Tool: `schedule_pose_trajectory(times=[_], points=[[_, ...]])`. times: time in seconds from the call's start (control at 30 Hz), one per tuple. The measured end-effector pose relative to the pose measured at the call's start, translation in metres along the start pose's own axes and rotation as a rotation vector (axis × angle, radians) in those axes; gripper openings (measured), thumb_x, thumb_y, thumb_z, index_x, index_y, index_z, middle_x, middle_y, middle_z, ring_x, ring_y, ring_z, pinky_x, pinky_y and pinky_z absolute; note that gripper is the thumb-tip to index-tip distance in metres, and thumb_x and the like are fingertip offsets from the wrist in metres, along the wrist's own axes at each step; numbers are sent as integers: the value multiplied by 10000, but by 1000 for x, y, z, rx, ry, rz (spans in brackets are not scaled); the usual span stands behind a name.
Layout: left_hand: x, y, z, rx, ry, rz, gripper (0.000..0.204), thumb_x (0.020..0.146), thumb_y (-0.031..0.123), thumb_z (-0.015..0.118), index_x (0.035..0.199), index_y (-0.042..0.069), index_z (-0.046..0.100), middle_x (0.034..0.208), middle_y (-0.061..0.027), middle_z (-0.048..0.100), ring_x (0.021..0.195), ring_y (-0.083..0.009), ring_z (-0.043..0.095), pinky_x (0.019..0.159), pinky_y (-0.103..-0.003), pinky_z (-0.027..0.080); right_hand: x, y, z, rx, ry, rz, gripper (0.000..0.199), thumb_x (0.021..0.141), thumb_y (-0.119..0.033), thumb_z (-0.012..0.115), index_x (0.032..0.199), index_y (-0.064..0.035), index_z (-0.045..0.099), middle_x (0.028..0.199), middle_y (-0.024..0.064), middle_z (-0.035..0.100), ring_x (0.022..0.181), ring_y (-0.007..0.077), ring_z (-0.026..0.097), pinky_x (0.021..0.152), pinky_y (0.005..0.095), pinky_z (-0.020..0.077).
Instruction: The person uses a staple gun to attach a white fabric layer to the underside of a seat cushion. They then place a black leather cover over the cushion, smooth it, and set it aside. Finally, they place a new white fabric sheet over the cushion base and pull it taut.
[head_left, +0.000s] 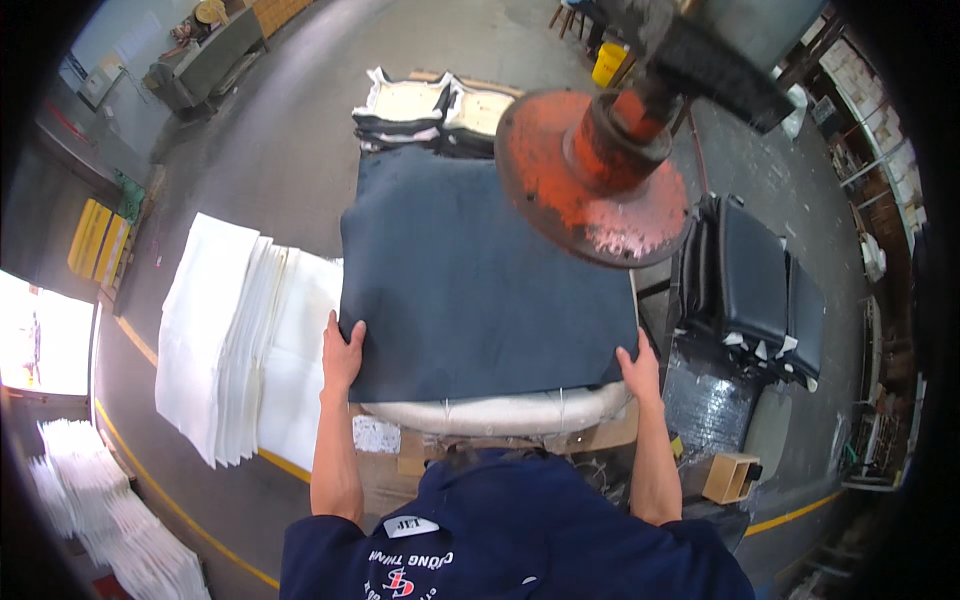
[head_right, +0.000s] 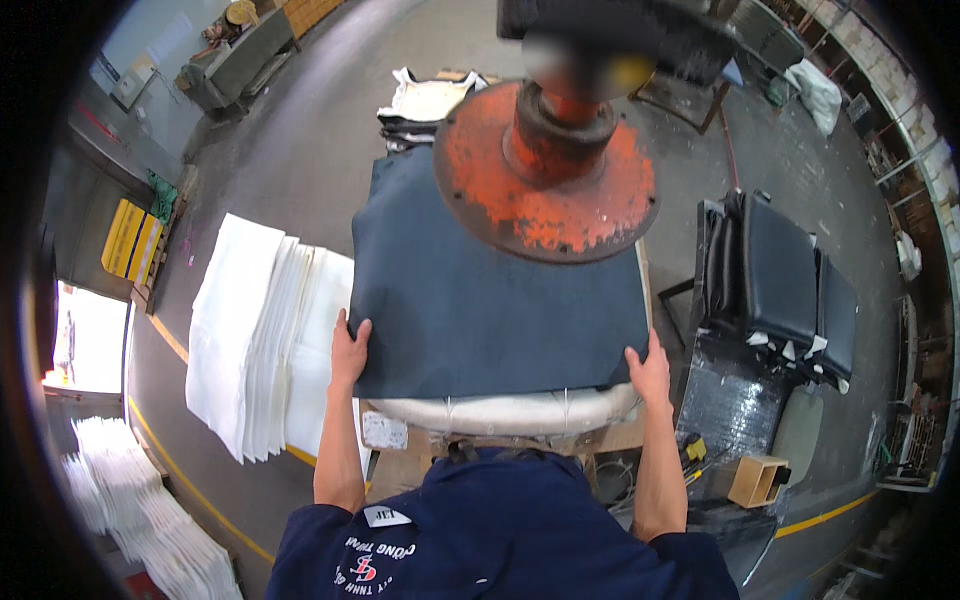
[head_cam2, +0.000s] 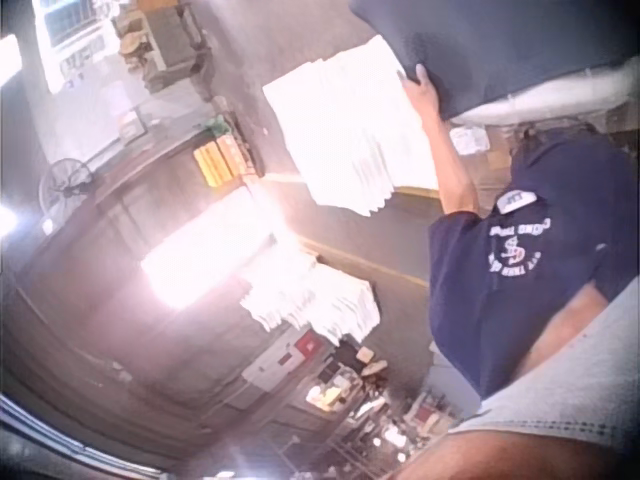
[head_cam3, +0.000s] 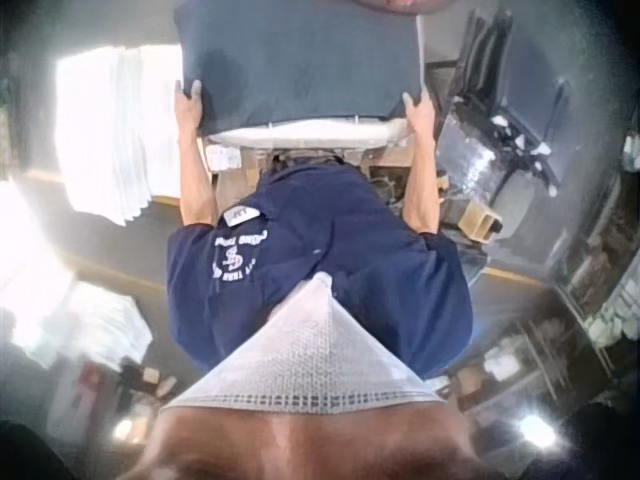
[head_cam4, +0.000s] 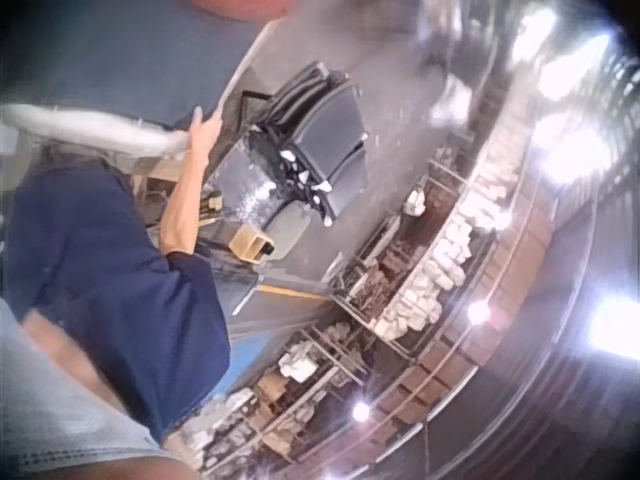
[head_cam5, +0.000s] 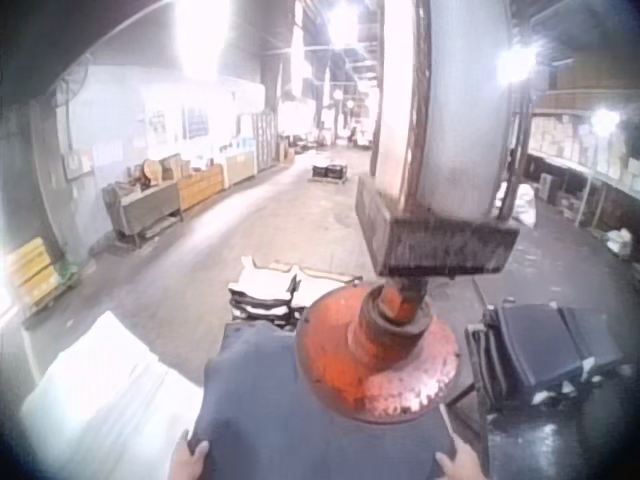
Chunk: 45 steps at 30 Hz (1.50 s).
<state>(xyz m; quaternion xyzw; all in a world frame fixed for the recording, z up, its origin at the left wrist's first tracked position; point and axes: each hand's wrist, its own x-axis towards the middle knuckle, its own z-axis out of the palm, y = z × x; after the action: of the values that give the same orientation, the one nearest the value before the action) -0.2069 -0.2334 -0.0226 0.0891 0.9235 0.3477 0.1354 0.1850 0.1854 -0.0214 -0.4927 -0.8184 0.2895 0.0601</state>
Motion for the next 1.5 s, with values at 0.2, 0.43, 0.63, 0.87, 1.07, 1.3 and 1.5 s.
schedule_pose_trajectory(times=[0.2,0.43,0.63,0.87,1.07,1.3,1.5], points=[[-29,-16,-8,-62,102,-141,604,992,491,593,1304,-26,563,1177,-256,662,1099,-383,635,963,-437,482,-5,-16,-4,-96,253,-33,591,845,-220,784,1364,-15,588,1115,200,614,1061,376,617,950,420,490],[-31,-19,-4,-255,209,-57,400,986,389,652,1033,-5,601,800,-108,671,721,-191,594,693,-346,481,-3,16,-5,222,370,15,260,911,-172,745,1050,37,680,908,111,668,843,244,647,779,352,506],[-39,-33,-16,-314,131,-42,313,1002,299,642,981,-11,611,743,-31,602,674,-104,506,630,-288,431,-38,42,-37,1059,57,269,159,961,-167,706,1015,-21,677,903,0,673,810,93,625,701,254,495],[-69,-41,-19,-340,41,-60,325,1009,285,629,968,-38,618,753,-25,601,690,-96,509,635,-281,431,-87,73,-41,1080,-51,482,117,960,-167,706,1040,-96,659,891,-16,678,780,119,656,653,305,529],[-55,-38,-27,-166,68,5,436,1027,391,571,1050,-42,625,830,-113,649,785,-198,584,739,-348,475,-79,50,-54,830,-242,553,212,988,-265,664,1155,-136,639,921,-52,651,779,97,629,657,292,511],[-7,-8,-7,-43,28,33,479,1011,438,590,1013,-41,606,856,-168,655,807,-282,609,763,-381,485,23,47,-8,495,275,62,364,1020,-349,590,1156,-26,688,959,38,703,805,198,656,764,352,519],[-13,-26,-8,-231,-5,38,442,1013,404,600,979,-37,604,810,-106,628,766,-193,575,726,-345,472,16,33,-4,261,104,108,373,1023,-279,577,1145,57,683,992,85,726,941,163,645,862,317,489]])
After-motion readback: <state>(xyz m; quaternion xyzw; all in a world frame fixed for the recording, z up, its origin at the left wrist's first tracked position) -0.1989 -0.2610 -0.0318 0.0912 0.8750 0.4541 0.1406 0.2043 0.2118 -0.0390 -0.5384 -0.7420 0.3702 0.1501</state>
